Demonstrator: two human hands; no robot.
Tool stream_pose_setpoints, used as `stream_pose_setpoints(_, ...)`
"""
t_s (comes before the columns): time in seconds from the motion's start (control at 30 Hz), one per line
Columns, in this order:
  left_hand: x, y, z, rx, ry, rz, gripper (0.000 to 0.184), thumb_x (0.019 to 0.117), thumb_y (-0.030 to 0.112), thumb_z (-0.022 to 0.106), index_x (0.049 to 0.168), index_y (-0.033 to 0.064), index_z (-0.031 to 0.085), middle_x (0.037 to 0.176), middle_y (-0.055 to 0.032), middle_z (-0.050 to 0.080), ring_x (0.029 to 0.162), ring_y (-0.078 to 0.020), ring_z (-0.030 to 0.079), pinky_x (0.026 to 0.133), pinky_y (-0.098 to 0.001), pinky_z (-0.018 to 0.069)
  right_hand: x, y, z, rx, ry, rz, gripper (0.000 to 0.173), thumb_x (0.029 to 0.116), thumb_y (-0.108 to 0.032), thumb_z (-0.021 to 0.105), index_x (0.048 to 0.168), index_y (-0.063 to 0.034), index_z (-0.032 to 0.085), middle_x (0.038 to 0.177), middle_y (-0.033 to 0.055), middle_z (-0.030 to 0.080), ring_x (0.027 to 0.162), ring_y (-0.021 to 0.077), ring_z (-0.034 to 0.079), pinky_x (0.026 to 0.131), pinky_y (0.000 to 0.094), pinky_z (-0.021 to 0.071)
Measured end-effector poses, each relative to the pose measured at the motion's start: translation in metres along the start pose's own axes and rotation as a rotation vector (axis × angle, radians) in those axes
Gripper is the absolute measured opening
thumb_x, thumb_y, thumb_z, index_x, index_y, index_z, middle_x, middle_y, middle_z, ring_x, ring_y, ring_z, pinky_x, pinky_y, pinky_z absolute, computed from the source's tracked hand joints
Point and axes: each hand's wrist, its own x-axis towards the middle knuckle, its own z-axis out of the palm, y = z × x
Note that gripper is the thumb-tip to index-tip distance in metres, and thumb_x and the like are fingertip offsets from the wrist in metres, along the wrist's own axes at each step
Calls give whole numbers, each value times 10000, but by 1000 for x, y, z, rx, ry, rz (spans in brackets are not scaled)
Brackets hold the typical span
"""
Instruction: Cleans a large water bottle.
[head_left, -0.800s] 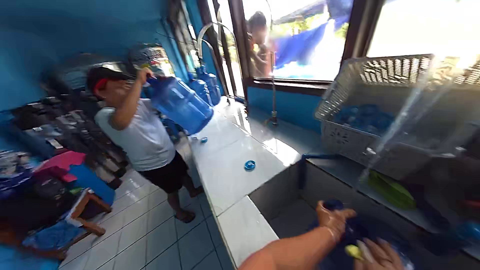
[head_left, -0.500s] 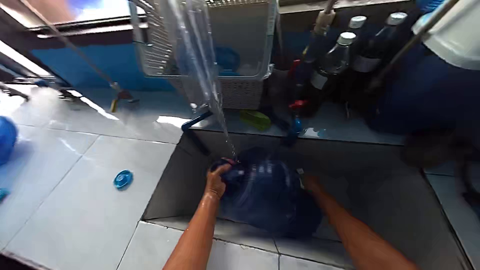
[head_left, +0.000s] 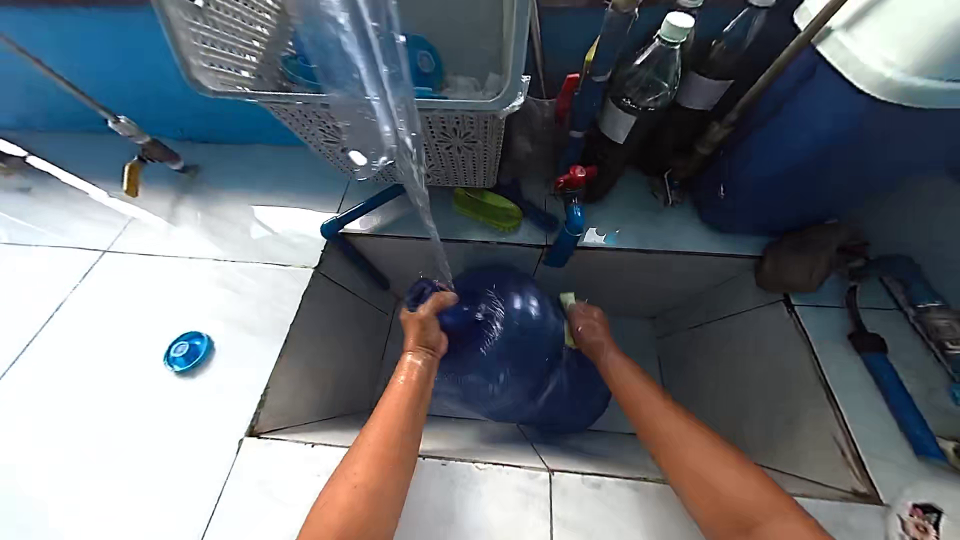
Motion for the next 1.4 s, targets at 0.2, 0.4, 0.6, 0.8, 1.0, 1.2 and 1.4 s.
stream_pose_setpoints(0.2,-7,-9,9,-78,208,-85,317,902,16,719,1182,-8,573,979,-136,675,882,-212,674,800,-406,585,-62,-63,69,-248,39,-1049,227,957,-151,608,1044,10,744,1125,208,742,1150,360,695,1033,505,537)
stream_pose_setpoints(0.4,-11,-12,-7,-108,-228,86,474,587,-17,764,1047,28,658,923,-71,737,868,-162,706,788,-334,600,32,-128,27,-431,-234,-326,252,987,-187,629,1100,14,731,1140,259,696,1103,445,658,932,677,503)
stream_pose_setpoints(0.6,8,2,-14,-107,-150,-35,383,713,-54,671,1078,23,582,920,-79,700,838,-164,687,739,-335,593,-64,-114,71,-417,-152,-774,227,951,-102,612,1064,61,723,1109,246,715,1119,399,681,962,543,544)
stream_pose_setpoints(0.8,16,-12,-14,-93,-5,98,315,788,31,702,1085,9,599,908,-96,704,839,-194,692,765,-382,597,-17,-88,56,-207,104,-601,258,997,-137,575,1137,18,726,1212,217,684,1162,354,657,999,535,537)
stream_pose_setpoints(1.0,15,-3,-19,-53,-8,28,224,783,-3,591,1001,45,587,870,-76,693,809,-184,690,737,-369,600,-45,-84,69,-210,90,-919,212,939,-132,639,1064,-9,758,1110,166,747,1137,314,693,1026,473,536)
stream_pose_setpoints(1.2,50,-2,-43,118,500,-126,344,981,178,656,1251,-22,578,1047,-157,649,922,-229,641,824,-431,552,12,52,33,-280,-223,27,459,1097,-201,404,1468,58,483,1487,300,496,1415,440,456,1170,573,360)
stream_pose_setpoints(1.4,32,-12,-38,-27,-90,-64,180,860,115,467,931,147,629,872,8,724,838,-110,705,760,-304,600,21,-36,32,46,-29,-229,360,1078,-112,441,1300,103,625,1289,319,638,1222,449,620,1071,584,463)
